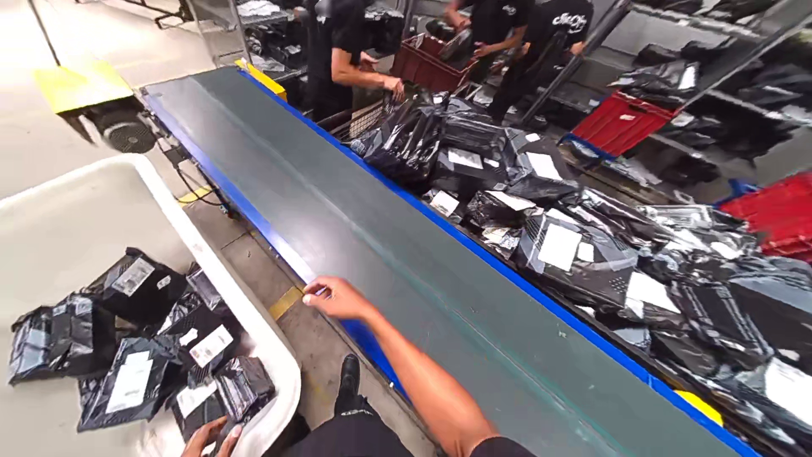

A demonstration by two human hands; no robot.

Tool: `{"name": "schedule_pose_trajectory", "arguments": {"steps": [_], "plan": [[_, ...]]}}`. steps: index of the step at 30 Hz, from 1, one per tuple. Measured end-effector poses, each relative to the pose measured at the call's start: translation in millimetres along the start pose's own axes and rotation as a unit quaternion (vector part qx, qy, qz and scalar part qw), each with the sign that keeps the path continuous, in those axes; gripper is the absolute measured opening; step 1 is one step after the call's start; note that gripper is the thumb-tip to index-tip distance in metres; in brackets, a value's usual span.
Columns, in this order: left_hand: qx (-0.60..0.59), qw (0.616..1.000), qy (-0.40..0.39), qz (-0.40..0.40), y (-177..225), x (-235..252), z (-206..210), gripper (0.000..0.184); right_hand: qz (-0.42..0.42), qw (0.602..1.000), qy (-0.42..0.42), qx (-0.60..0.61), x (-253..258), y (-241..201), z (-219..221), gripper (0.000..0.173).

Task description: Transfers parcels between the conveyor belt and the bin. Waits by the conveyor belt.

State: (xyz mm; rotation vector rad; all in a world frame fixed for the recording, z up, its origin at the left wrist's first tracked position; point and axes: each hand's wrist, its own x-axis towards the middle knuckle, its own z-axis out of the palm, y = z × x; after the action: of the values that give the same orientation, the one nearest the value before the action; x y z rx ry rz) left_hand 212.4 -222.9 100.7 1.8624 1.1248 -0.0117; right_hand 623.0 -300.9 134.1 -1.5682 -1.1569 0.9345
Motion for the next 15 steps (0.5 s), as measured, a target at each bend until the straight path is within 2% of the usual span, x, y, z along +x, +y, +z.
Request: {"name": "schedule_pose_trajectory", "arguments": {"steps": [4,7,11,13,15], "plan": [[0.028,0.996,-0.077,-0.043,-60.2,9.7,4.3,0.060,-0.006,0.990,-0.136,-0.037,1.6,-5.8,123.1,0.033],[-0.033,0.983,-0.162,-0.077,-102.0,20.8,-4.9,0.058,0.005,0.958,-0.242,-0.151,-4.2,25.7,199.0,0.040],[-0.118,0.972,-0.189,-0.070,-172.0,88.8,-30.6,0.054,0.000,0.888,-0.215,-0.407,-15.6,51.2,252.4,0.060],[-0.113,0.962,-0.220,-0.115,-223.1,122.4,-36.4,0.059,0.006,0.880,-0.173,-0.442,-18.6,52.4,265.2,0.059],[-0.068,0.948,-0.252,-0.182,-274.1,158.0,-37.8,0.072,0.001,0.885,-0.121,-0.450,-19.4,54.4,272.1,0.053]]}}
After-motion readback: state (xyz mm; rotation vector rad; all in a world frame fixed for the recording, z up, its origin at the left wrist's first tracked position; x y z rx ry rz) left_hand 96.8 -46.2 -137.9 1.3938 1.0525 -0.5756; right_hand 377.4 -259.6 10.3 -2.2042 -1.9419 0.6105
